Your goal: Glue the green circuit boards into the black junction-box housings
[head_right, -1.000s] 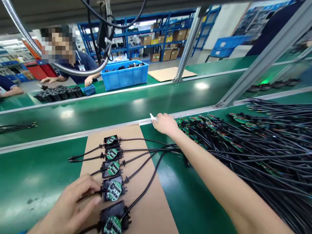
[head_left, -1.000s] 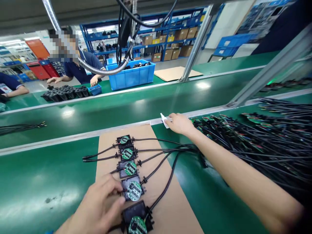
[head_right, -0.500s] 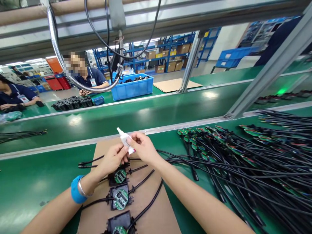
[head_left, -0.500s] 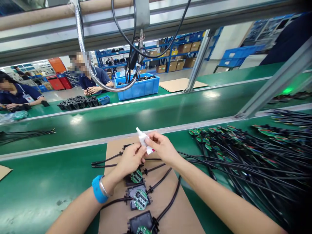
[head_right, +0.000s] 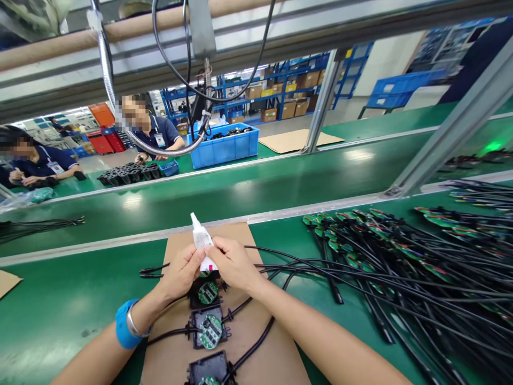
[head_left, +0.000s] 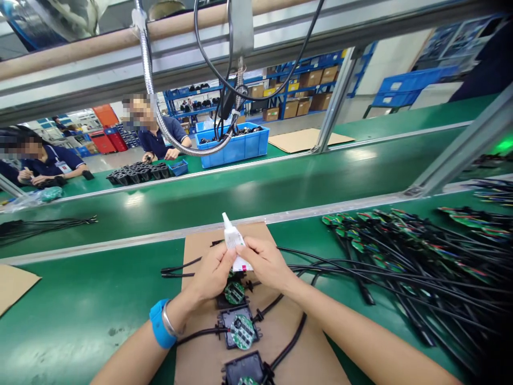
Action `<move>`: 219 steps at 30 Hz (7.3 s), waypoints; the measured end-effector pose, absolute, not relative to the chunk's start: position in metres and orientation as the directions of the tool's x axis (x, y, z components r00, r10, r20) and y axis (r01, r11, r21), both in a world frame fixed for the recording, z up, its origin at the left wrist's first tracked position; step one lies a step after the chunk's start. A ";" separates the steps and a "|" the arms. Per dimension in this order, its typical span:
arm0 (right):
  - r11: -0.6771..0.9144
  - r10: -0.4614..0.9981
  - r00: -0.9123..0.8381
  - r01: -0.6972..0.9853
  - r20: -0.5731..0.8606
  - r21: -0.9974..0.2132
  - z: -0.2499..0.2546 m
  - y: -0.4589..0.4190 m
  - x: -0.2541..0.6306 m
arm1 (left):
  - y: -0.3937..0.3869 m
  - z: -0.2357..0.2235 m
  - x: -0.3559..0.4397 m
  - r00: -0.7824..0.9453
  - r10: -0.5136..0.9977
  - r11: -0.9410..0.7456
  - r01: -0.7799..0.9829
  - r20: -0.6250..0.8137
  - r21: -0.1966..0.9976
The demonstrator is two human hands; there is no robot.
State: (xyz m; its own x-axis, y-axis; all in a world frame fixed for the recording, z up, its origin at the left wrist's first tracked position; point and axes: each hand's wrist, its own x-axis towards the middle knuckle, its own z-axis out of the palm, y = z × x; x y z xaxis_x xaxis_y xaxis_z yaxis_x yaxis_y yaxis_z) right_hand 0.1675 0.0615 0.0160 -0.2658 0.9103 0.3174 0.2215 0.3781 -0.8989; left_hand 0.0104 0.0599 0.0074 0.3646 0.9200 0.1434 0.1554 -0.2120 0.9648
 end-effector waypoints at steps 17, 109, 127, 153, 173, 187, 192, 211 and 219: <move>0.579 0.809 -0.294 0.252 0.508 -0.776 0.015 0.049 0.169 | 0.048 0.009 0.015 0.391 0.918 0.033 -0.224 0.059 0.974; 0.796 0.501 -0.865 0.452 0.019 -0.401 0.040 0.166 0.165 | 0.045 -0.035 -0.036 0.621 0.771 -0.630 0.713 0.140 0.307; 0.791 0.553 -0.830 0.497 0.070 -0.358 0.029 0.181 0.164 | 0.046 -0.034 -0.035 0.637 0.758 -0.648 0.714 0.138 0.264; 0.774 0.495 -0.867 0.406 0.064 -0.485 0.024 0.115 0.171 | 0.009 -0.019 -0.037 0.755 0.638 -0.770 0.620 0.156 0.151; 0.783 0.512 -0.846 0.388 0.150 -0.486 0.015 0.120 0.179 | 0.008 -0.021 -0.037 0.749 0.648 -0.761 0.628 0.140 0.163; 0.752 0.531 -0.819 0.337 0.218 -0.566 0.025 0.074 0.184 | -0.032 -0.016 -0.032 0.786 0.583 -0.809 0.586 0.205 0.056; 0.786 0.501 -0.841 0.344 0.203 -0.514 0.007 0.073 0.168 | -0.033 -0.013 -0.033 0.798 0.578 -0.790 0.600 -0.172 0.126; 0.763 0.499 -0.854 0.354 0.145 -0.541 0.016 0.059 0.191 | -0.035 -0.009 -0.035 0.782 0.588 -0.768 0.620 -0.205 0.161; 0.765 0.509 -0.843 0.348 0.176 -0.542 0.009 0.070 0.192 | -0.035 -0.011 -0.038 0.785 0.594 -0.770 0.618 -0.175 0.160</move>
